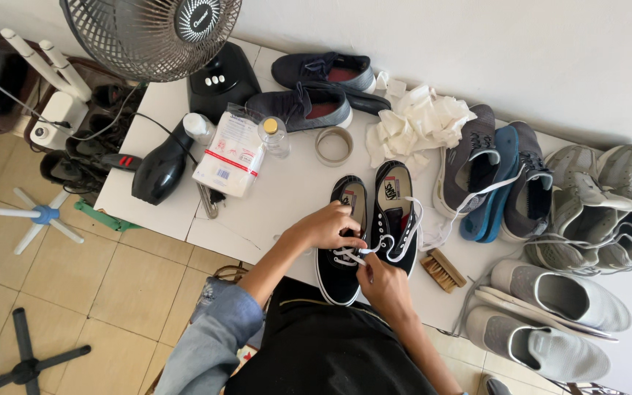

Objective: The person laces a pair of black canvas sneakers with white shoelaces. They thread the laces through the eyelets of both shoes, pull them tight, and tie them into knots.

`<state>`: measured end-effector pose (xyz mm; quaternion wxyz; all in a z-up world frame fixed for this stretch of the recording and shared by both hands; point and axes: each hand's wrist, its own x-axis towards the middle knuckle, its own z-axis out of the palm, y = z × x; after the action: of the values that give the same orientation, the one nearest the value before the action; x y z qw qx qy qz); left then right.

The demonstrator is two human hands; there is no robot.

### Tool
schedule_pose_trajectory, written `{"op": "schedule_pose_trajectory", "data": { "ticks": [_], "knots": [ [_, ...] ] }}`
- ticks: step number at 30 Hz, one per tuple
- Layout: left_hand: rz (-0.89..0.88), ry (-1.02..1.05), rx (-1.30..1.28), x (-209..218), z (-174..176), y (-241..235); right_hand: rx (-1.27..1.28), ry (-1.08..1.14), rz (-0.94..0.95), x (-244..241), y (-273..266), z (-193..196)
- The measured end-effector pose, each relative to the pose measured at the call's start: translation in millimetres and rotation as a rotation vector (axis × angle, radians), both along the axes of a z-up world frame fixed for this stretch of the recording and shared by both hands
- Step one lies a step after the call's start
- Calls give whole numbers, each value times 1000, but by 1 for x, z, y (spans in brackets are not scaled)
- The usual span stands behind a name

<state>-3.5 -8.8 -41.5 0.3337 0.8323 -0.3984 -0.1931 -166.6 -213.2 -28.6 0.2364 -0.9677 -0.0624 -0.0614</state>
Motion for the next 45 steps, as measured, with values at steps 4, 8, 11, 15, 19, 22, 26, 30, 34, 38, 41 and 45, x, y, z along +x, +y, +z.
{"op": "schedule_pose_trajectory", "data": {
  "ticks": [4,8,11,15,19,22,26,30,34,38,41,45],
  "knots": [
    [197,-59,-227,-33,35,22,273,302,64,16,-12,73],
    [347,-65,-154,-67,23,47,20,54,128,29,-27,57],
    [332,-77,-88,-75,19,53,-214,-86,223,38,-26,30],
    [230,-100,-62,-74,32,57,-246,-125,275,44,-30,8],
    [331,343,-369,-79,3,87,-297,-120,264,40,-30,14],
    [370,541,-356,-76,12,97,-304,-134,251,37,-25,23],
    [408,398,-184,-83,59,72,-262,-104,209,34,-13,31],
    [317,85,44,-75,61,47,-322,-155,261,40,-10,30],
    [341,313,-172,-74,27,55,-303,-221,312,42,-15,25],
    [376,558,-286,-69,44,64,-261,-229,316,42,-18,18],
    [357,579,-116,-70,97,67,-257,-188,350,35,-24,38],
    [286,355,382,-78,217,70,-185,87,395,12,-39,97]
  ]
}}
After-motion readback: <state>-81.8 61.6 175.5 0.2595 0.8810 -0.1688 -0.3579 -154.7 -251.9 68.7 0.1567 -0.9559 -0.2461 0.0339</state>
